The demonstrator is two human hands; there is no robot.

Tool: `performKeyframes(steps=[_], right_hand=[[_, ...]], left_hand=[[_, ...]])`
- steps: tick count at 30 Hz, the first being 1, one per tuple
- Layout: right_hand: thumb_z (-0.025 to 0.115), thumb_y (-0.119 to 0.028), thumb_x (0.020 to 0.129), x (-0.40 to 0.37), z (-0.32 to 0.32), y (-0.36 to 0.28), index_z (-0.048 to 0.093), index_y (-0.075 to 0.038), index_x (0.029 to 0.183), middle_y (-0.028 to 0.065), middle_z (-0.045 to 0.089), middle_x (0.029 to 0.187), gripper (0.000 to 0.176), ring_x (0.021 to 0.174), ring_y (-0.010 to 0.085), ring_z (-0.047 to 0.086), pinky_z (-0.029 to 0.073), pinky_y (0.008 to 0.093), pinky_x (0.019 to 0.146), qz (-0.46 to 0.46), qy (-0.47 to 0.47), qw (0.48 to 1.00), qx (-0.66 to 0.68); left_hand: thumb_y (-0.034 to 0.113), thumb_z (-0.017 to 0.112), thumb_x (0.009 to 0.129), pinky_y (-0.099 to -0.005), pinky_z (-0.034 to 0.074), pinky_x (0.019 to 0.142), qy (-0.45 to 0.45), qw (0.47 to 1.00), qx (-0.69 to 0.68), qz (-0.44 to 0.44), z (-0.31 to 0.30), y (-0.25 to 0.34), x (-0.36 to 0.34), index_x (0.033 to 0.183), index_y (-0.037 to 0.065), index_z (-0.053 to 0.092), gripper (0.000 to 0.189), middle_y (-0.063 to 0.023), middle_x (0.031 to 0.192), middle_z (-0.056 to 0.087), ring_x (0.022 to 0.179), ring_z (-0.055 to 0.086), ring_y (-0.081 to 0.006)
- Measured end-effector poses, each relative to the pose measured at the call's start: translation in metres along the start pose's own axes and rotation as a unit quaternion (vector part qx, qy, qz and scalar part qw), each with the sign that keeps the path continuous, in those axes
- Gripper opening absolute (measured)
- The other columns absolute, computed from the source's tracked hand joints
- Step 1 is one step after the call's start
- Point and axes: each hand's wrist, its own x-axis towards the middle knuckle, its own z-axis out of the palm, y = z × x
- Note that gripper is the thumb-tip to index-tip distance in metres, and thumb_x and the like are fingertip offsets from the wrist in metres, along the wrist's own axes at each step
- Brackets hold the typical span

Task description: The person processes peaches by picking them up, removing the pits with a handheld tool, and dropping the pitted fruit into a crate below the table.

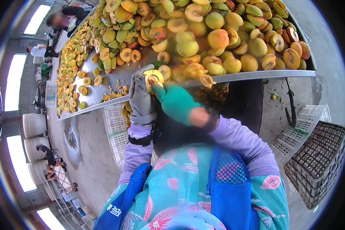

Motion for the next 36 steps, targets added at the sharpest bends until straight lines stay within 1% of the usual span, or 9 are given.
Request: performKeyframes(steps=[9, 14, 18, 20, 25, 29, 30, 33, 36], right_hand=[[0.043, -0.053, 0.096, -0.019, -0.015, -0.036, 0.057, -0.01, 0.097, 0.0039, 0.05, 0.061, 0.046, 0.05, 0.0158, 0.046, 0.036, 0.0319, 0.043, 0.316, -0.137, 0.853, 0.393], [0.04, -0.058, 0.095, -0.023, -0.006, -0.025, 0.05, -0.018, 0.086, -0.0029, 0.039, 0.056, 0.042, 0.041, 0.0105, 0.031, 0.025, 0.0251, 0.038, 0.329, -0.175, 0.796, 0.477], [0.038, -0.058, 0.095, -0.016, -0.019, -0.034, 0.046, -0.02, 0.079, -0.0045, 0.037, 0.055, 0.042, 0.04, 0.0106, 0.028, 0.022, 0.0253, 0.038, 0.3, -0.25, 0.728, 0.564], [0.037, -0.059, 0.095, -0.02, -0.015, -0.037, 0.045, -0.02, 0.079, -0.005, 0.037, 0.053, 0.042, 0.04, 0.0107, 0.029, 0.023, 0.0259, 0.038, 0.309, -0.179, 0.83, 0.429], [0.035, -0.06, 0.096, -0.016, -0.01, -0.033, 0.046, -0.019, 0.082, -0.0044, 0.037, 0.052, 0.045, 0.037, 0.011, 0.031, 0.026, 0.0258, 0.036, 0.299, -0.285, 0.679, 0.607], [0.033, -0.06, 0.096, -0.02, 0.003, -0.034, 0.05, -0.017, 0.085, -0.0067, 0.037, 0.052, 0.047, 0.037, 0.0098, 0.034, 0.032, 0.0248, 0.038, 0.246, -0.267, 0.664, 0.654], [0.033, -0.059, 0.097, -0.019, 0.005, -0.036, 0.051, -0.017, 0.085, -0.0071, 0.037, 0.052, 0.047, 0.037, 0.0098, 0.035, 0.032, 0.0253, 0.038, 0.216, -0.282, 0.613, 0.706], [0.033, -0.056, 0.098, -0.009, -0.001, -0.038, 0.054, -0.016, 0.085, -0.0072, 0.038, 0.053, 0.046, 0.04, 0.01, 0.038, 0.034, 0.0273, 0.042, 0.217, -0.318, 0.552, 0.74], [0.032, -0.056, 0.098, -0.002, -0.005, -0.023, 0.055, -0.017, 0.084, -0.0063, 0.039, 0.052, 0.047, 0.044, 0.0118, 0.04, 0.034, 0.029, 0.045, 0.264, -0.379, 0.486, 0.742]], left_hand=[[0.02, 0.051, 0.096, -0.027, 0.05, 0.072, 0.055, 0.998, 0.021, -0.028, 0.013, -0.003, 0.001, 0.1, 0.0, 0.065, 0.024, -0.007, 0.087, 0.067, 0.077, 0.062, -0.014], [0.019, 0.058, 0.094, -0.0251, 0.051, 0.067, -0.151, 0.913, 0.36, -0.12, 0.006, 0.034, 0.025, 0.088, 0.0, 0.067, 0.022, -0.0065, 0.077, 0.067, 0.07, 0.063, -0.013], [0.022, 0.066, 0.088, -0.0237, 0.045, 0.058, 0.017, 0.993, 0.017, -0.115, 0.019, 0.024, 0.02, 0.084, -0.001, 0.07, 0.023, -0.0023, 0.072, 0.067, 0.062, 0.055, -0.0068], [0.024, 0.067, 0.087, -0.0242, 0.045, 0.058, -0.014, 0.986, 0.142, -0.09, 0.02, 0.034, 0.021, 0.082, -0.001, 0.07, 0.025, -0.0024, 0.072, 0.067, 0.063, 0.055, -0.0072], [0.025, 0.066, 0.087, -0.0259, 0.046, 0.059, -0.204, 0.944, 0.165, -0.199, -0.002, 0.028, 0.048, 0.082, 0.001, 0.071, 0.025, -0.0039, 0.068, 0.065, 0.063, 0.055, -0.0089], [0.025, 0.066, 0.087, -0.0285, 0.051, 0.063, -0.291, 0.93, 0.212, -0.076, -0.008, 0.025, 0.061, 0.09, 0.004, 0.069, 0.022, -0.0054, 0.066, 0.063, 0.065, 0.061, -0.0123], [0.026, 0.063, 0.09, -0.0299, 0.053, 0.062, -0.311, 0.832, 0.37, 0.273, -0.012, 0.031, 0.063, 0.095, 0.003, 0.068, 0.023, -0.0073, 0.075, 0.066, 0.067, 0.063, -0.0151], [0.024, 0.057, 0.094, -0.0305, 0.054, 0.06, -0.058, 0.969, 0.008, -0.242, 0.013, 0.047, 0.042, 0.091, 0.003, 0.067, 0.024, -0.0084, 0.085, 0.067, 0.07, 0.064, -0.0181], [0.028, 0.053, 0.095, -0.0308, 0.054, 0.06, -0.031, 0.964, -0.118, -0.235, 0.001, 0.036, 0.024, 0.1, 0.003, 0.061, 0.027, -0.0109, 0.09, 0.066, 0.071, 0.064, -0.0206]])
